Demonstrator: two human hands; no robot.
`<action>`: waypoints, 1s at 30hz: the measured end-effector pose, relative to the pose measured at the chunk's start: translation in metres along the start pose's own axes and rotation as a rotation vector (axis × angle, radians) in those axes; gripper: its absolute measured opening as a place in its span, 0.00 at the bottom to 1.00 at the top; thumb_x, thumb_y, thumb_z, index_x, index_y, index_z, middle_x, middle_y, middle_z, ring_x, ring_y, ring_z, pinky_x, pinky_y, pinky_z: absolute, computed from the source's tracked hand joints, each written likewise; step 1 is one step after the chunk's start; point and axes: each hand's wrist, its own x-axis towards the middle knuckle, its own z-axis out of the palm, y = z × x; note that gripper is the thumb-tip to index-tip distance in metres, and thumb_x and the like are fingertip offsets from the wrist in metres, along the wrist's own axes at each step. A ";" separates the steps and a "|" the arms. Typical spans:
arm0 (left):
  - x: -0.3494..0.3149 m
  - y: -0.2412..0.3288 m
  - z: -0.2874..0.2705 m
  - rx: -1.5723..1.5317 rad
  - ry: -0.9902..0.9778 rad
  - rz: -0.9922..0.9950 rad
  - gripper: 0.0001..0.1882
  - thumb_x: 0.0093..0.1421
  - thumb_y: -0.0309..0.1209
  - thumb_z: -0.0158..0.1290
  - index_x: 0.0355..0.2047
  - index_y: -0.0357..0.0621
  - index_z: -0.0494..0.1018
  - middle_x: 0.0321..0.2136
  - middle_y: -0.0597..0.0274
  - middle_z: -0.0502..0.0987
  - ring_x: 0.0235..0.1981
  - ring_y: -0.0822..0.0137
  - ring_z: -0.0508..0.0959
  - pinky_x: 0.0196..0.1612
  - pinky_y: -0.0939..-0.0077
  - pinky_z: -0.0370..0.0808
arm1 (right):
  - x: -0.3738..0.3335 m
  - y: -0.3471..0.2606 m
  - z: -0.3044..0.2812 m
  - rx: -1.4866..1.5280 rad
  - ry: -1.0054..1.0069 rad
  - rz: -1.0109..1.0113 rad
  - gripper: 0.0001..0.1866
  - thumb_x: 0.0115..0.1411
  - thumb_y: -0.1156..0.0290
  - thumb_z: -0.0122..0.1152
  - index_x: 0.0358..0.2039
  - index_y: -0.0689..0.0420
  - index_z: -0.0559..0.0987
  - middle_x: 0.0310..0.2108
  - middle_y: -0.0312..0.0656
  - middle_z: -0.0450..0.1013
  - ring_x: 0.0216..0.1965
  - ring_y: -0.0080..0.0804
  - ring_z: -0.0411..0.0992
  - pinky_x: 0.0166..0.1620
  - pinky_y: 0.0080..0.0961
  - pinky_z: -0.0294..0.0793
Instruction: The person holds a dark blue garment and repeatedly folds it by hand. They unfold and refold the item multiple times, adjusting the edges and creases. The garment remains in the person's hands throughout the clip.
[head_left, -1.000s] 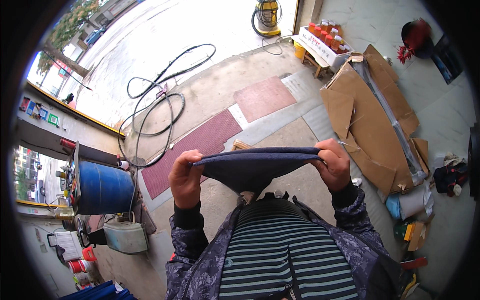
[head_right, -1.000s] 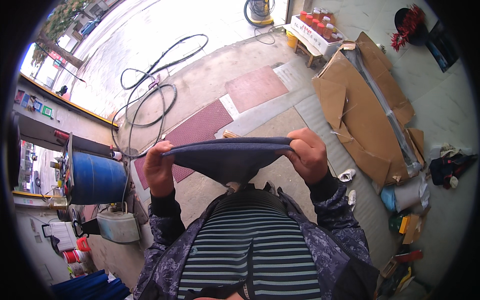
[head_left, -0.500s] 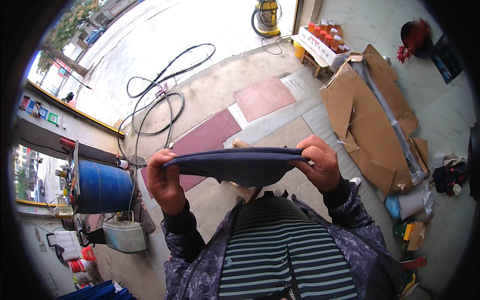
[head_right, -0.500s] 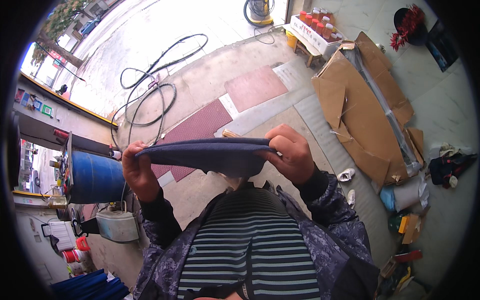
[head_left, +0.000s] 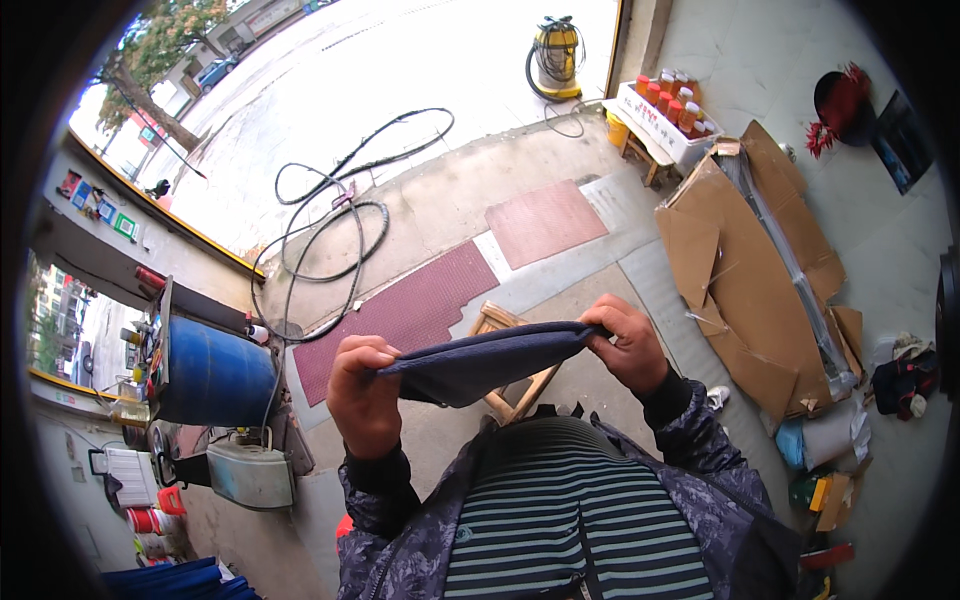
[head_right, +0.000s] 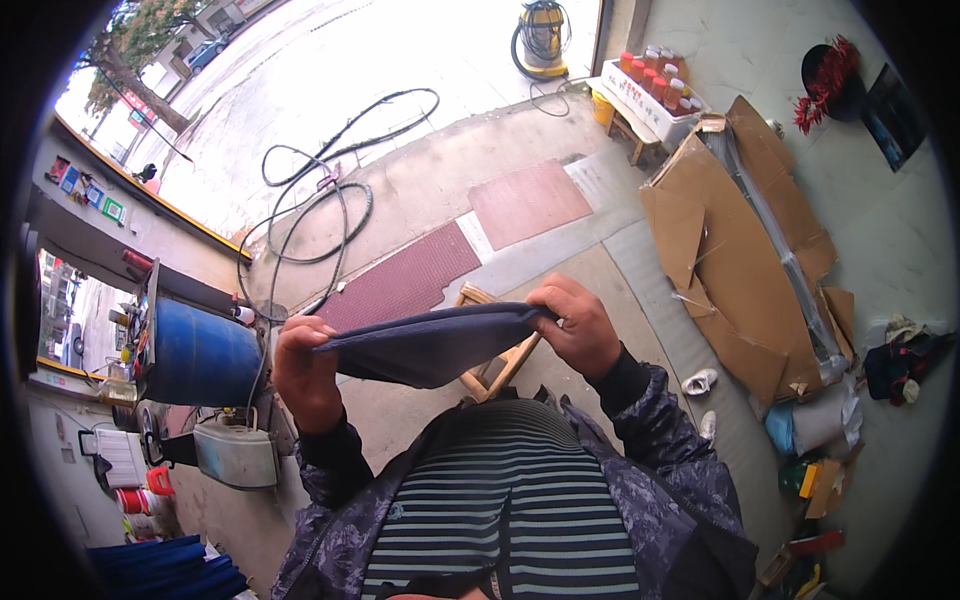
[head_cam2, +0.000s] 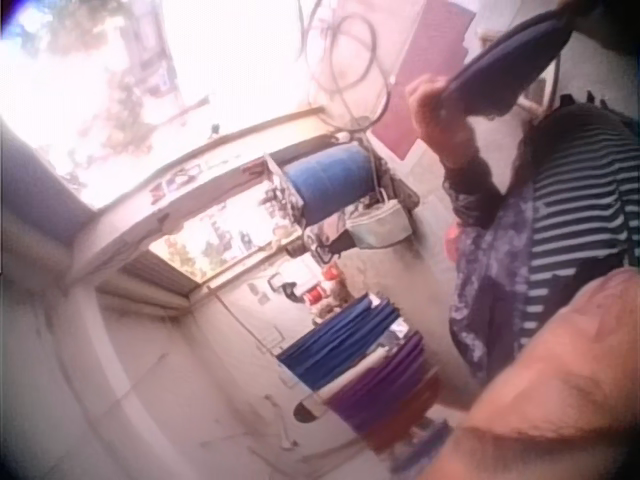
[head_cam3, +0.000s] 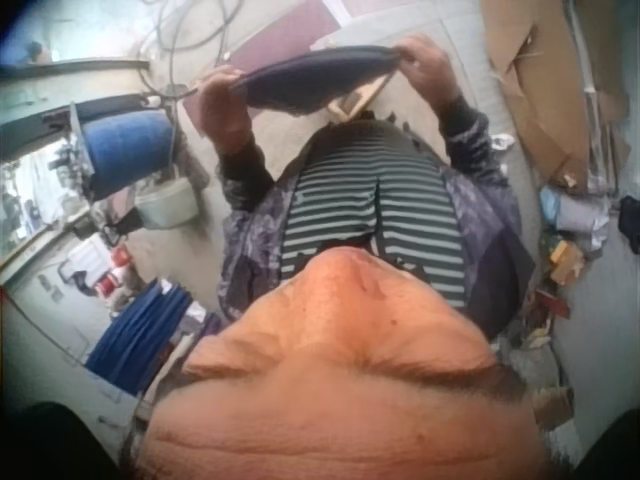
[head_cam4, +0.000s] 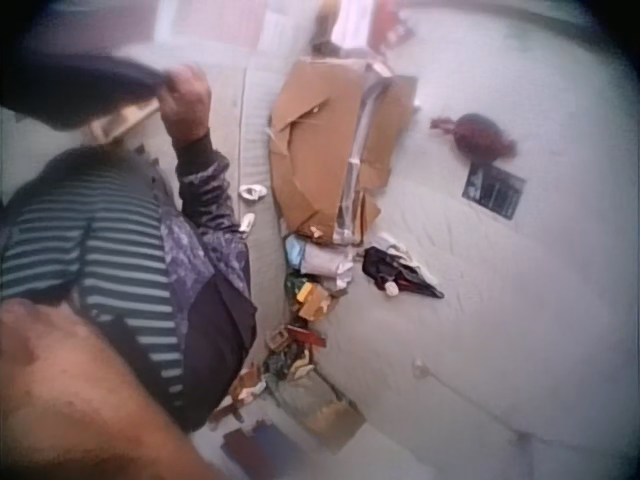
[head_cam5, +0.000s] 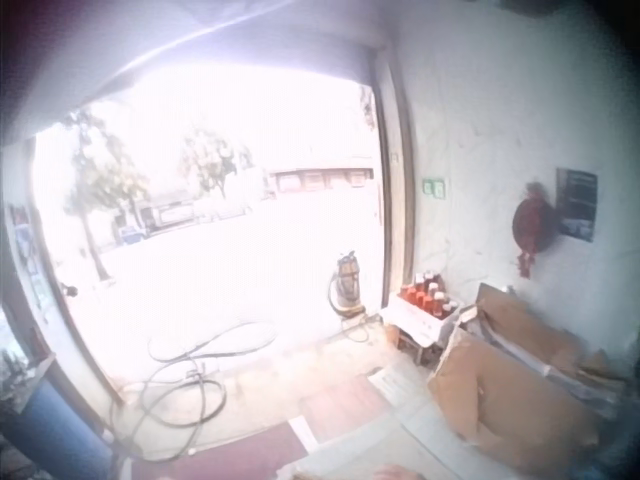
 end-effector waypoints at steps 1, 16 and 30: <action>-0.001 0.000 0.001 -0.004 -0.004 -0.022 0.09 0.65 0.15 0.57 0.42 0.38 0.73 0.42 0.55 0.75 0.40 0.67 0.77 0.47 0.75 0.76 | 0.002 0.005 0.002 -0.004 0.039 -0.014 0.13 0.54 0.85 0.68 0.41 0.61 0.82 0.36 0.47 0.76 0.39 0.47 0.77 0.43 0.36 0.77; -0.027 -0.012 0.051 -0.250 -0.110 -0.435 0.08 0.71 0.23 0.55 0.49 0.40 0.71 0.37 0.66 0.75 0.37 0.78 0.77 0.40 0.81 0.76 | 0.008 -0.026 0.059 0.004 0.158 -0.161 0.15 0.56 0.83 0.70 0.43 0.61 0.77 0.39 0.50 0.73 0.38 0.48 0.75 0.44 0.40 0.77; -0.029 0.003 0.065 -0.095 -0.388 -0.235 0.10 0.64 0.26 0.63 0.42 0.39 0.74 0.38 0.56 0.72 0.39 0.60 0.74 0.44 0.70 0.74 | -0.019 -0.062 0.082 0.385 -0.138 -0.084 0.24 0.55 0.78 0.77 0.48 0.57 0.72 0.46 0.45 0.72 0.47 0.38 0.74 0.52 0.34 0.75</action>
